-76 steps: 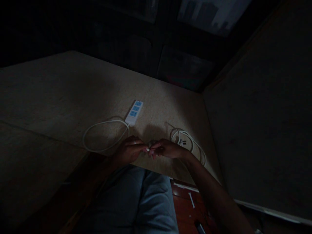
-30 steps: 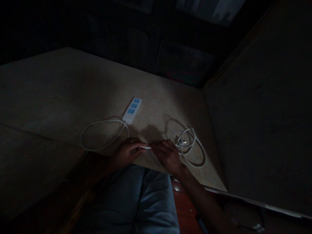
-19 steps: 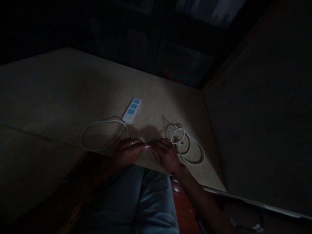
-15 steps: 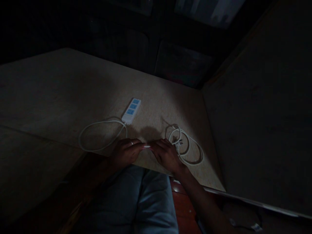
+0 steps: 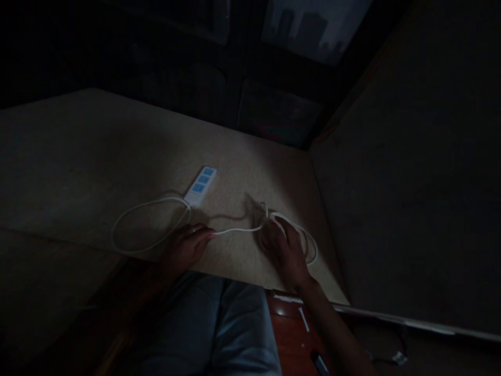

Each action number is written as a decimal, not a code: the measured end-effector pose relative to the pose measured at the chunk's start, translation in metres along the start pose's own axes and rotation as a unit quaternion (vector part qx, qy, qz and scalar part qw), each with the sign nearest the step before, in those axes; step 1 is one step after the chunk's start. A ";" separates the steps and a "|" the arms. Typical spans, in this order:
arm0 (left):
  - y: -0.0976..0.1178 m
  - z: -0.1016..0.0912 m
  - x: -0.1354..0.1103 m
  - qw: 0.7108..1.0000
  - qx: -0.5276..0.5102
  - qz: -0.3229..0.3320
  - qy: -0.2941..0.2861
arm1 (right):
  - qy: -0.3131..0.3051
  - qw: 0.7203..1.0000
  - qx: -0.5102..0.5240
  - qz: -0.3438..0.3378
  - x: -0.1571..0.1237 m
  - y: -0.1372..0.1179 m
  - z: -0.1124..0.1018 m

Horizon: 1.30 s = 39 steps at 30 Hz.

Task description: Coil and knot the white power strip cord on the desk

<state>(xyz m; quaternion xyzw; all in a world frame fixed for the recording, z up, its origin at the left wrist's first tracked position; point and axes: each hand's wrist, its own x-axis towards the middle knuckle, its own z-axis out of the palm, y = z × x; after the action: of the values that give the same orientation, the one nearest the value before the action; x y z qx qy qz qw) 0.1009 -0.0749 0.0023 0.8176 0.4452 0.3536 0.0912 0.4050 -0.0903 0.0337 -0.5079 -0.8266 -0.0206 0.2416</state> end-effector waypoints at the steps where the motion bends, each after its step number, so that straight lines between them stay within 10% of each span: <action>1: -0.001 0.000 0.000 1.000 0.003 -0.011 0.003 | -0.004 1.000 0.007 0.030 -0.006 0.006 -0.001; 22: -0.039 -0.034 -0.018 0.993 0.100 -0.067 -0.014 | -0.171 0.981 0.066 0.061 -0.057 0.059 -0.016; 29: -0.055 -0.047 -0.029 0.983 0.099 -0.111 -0.108 | -0.175 0.981 0.039 0.069 -0.076 0.095 -0.027; 34: -0.048 -0.052 -0.028 0.968 0.137 -0.136 -0.162 | -0.151 0.988 0.010 0.039 -0.085 0.105 -0.037; 39: -0.014 -0.034 -0.017 0.981 0.159 -0.072 -0.085 | -0.106 0.992 0.033 0.054 -0.102 0.105 -0.024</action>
<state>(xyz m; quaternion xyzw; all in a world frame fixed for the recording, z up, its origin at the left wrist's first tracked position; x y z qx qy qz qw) 0.0634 -0.0856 0.0126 0.8143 0.5443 0.2002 0.0225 0.5408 -0.1309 -0.0097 -0.5428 -0.8191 0.0734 0.1703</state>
